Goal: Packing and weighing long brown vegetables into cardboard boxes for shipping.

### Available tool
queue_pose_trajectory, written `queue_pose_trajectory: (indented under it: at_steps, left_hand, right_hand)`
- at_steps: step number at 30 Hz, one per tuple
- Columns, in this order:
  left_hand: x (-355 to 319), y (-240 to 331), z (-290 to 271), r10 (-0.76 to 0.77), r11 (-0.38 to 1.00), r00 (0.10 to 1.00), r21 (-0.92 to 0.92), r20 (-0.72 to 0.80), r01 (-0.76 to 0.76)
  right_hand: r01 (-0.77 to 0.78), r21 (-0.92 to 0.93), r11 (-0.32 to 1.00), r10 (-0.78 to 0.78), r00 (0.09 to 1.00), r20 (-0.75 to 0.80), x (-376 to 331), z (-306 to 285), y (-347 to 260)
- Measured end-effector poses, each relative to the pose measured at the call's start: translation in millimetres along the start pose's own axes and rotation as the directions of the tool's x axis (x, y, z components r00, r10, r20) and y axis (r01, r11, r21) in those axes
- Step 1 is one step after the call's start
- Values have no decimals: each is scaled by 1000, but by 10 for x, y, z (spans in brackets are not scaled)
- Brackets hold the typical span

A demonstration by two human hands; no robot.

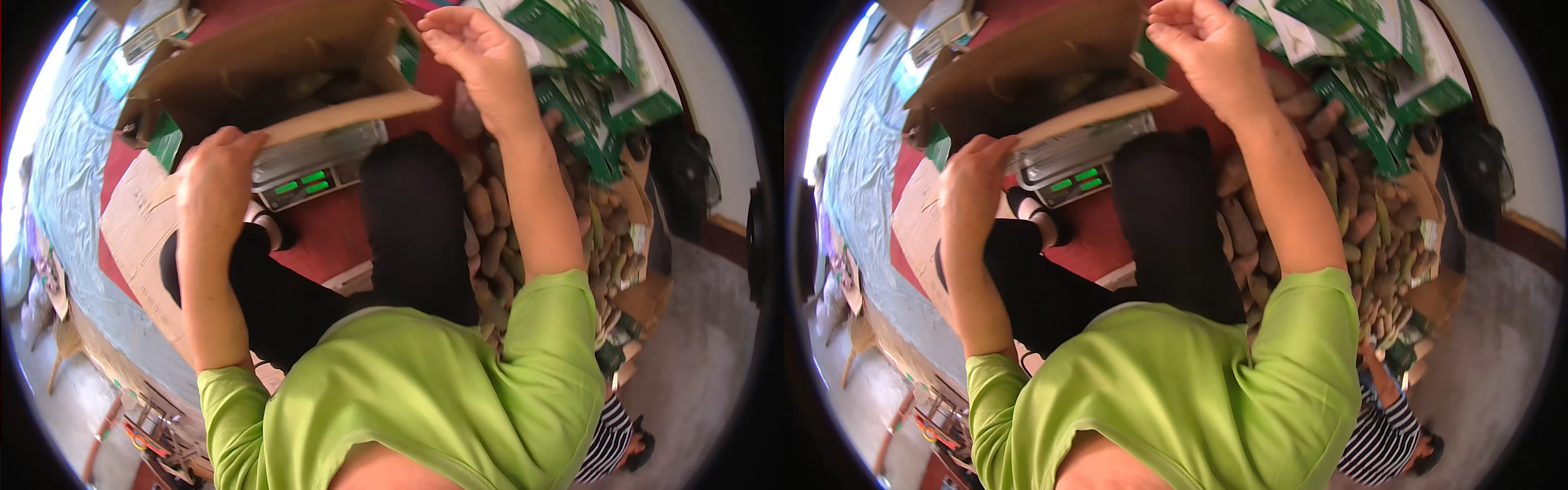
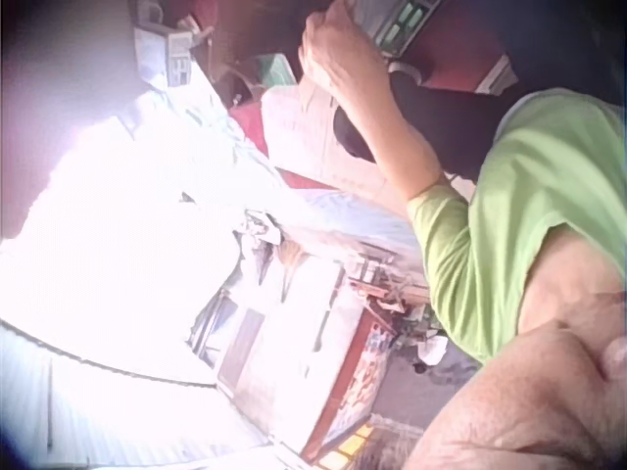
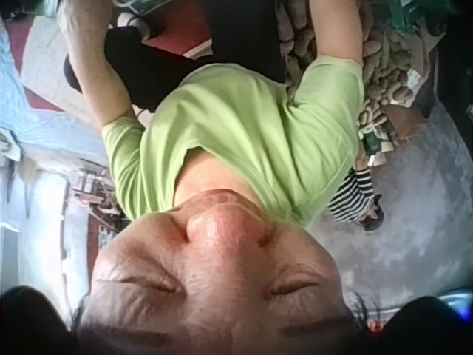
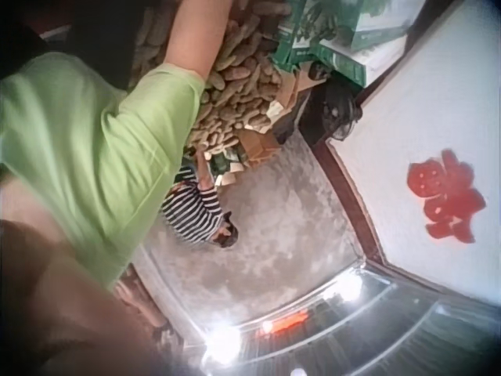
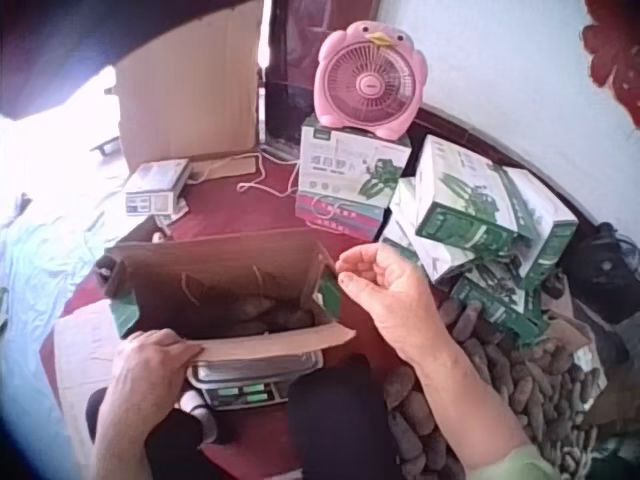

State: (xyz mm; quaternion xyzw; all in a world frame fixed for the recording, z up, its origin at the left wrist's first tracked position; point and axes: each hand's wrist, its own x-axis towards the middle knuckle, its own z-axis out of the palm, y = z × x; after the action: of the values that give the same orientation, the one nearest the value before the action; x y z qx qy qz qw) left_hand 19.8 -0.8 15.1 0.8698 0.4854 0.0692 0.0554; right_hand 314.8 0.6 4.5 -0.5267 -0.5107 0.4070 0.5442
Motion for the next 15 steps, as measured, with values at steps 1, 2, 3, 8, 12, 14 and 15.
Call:
queue_pose_trajectory:
  at_steps: [1, 2, 3, 8, 12, 14, 15]
  left_hand:
    - [-5, -17, 0, -17, 1000, 1000, -19, 0, 17]
    - [2, -9, -10, -39, 998, 999, -50, -1, 39]
    - [16, -8, -10, -64, 995, 998, -78, -4, 64]
    - [73, -95, 92, 8, 979, 998, -202, -55, -18]
    - [94, -77, 111, -3, 972, 996, -235, -86, -18]
    - [103, -59, 105, -54, 972, 995, -233, -81, 33]
    - [111, -53, 91, -42, 972, 996, -234, -76, 24]
  right_hand:
    - [-58, 14, 998, 58, 997, -44, -111, -166, -2]
    - [-77, -37, 996, 74, 993, -88, -239, -330, 43]
    - [-131, -40, 991, 124, 980, -158, -371, -501, 143]
    - [-469, -129, 874, 382, 826, -414, -1288, -1269, 813]
    - [-596, -426, 681, 354, 777, -521, -2340, -1807, 1777]
    - [-672, -526, 521, 378, 734, -564, -2860, -1896, 2044]
    - [-719, -532, 447, 404, 693, -597, -3122, -1921, 2171]
